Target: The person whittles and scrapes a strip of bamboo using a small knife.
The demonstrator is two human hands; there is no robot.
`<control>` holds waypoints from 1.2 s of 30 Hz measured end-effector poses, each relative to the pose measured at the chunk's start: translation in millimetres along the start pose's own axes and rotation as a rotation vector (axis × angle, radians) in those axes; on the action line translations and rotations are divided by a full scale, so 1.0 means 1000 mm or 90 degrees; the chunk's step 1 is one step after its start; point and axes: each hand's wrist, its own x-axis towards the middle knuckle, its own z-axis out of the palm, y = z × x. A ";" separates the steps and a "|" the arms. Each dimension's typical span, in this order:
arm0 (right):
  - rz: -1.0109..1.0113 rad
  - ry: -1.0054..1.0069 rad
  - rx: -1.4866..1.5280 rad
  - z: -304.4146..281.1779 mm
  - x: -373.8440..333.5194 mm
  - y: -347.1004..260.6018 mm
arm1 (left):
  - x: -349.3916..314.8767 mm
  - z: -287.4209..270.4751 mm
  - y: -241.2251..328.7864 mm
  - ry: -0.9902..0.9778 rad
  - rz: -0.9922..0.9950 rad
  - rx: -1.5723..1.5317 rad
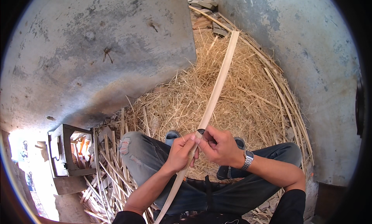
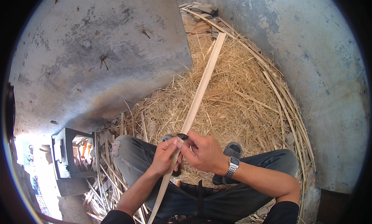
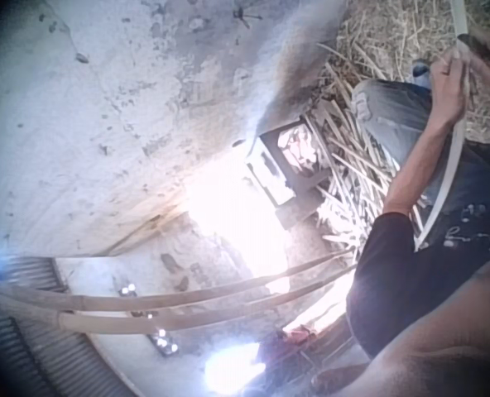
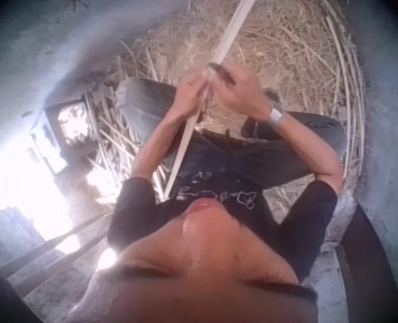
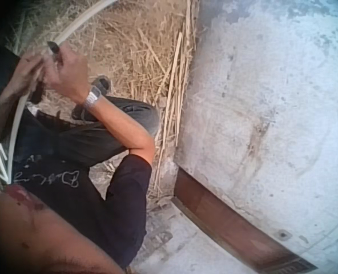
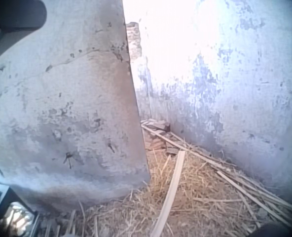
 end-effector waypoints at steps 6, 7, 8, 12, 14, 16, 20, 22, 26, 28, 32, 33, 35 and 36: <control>0.000 0.007 0.050 -0.004 0.000 0.005 | -0.001 -0.002 0.002 0.010 -0.034 -0.030; -0.003 -0.013 0.032 -0.005 0.000 0.006 | -0.001 -0.002 0.002 0.010 -0.031 -0.029; -0.003 -0.013 0.032 -0.005 0.000 0.006 | -0.001 -0.002 0.002 0.010 -0.029 -0.028; 0.002 0.006 0.043 -0.004 0.000 0.004 | -0.002 -0.003 0.002 0.014 -0.033 -0.028; 0.008 0.020 0.052 -0.004 0.001 0.002 | -0.002 -0.003 0.002 0.011 -0.030 -0.037; 0.049 0.015 0.051 -0.006 0.001 0.000 | -0.003 -0.003 0.000 0.020 -0.028 -0.029; 0.041 0.032 0.033 -0.005 0.002 0.002 | -0.003 -0.002 0.003 0.022 0.002 0.005; 0.025 0.044 0.012 -0.006 0.003 0.000 | -0.002 -0.002 0.003 0.021 0.021 0.029; 0.016 0.046 0.006 -0.001 0.003 0.002 | -0.001 -0.002 0.001 0.034 0.046 0.066; 0.032 0.036 -0.003 0.000 0.003 0.003 | -0.002 -0.002 0.001 0.035 0.049 0.079; 0.033 0.019 -0.012 0.000 0.002 0.007 | -0.001 -0.003 -0.001 0.032 0.056 0.105; 0.024 0.018 0.003 0.002 0.001 0.008 | -0.001 -0.003 -0.002 0.031 0.056 0.105; 0.017 0.018 0.017 0.003 0.000 0.008 | 0.000 -0.002 -0.002 0.032 0.062 0.097; 0.019 0.014 0.015 0.003 0.000 0.007 | 0.000 -0.004 -0.003 0.032 0.062 0.098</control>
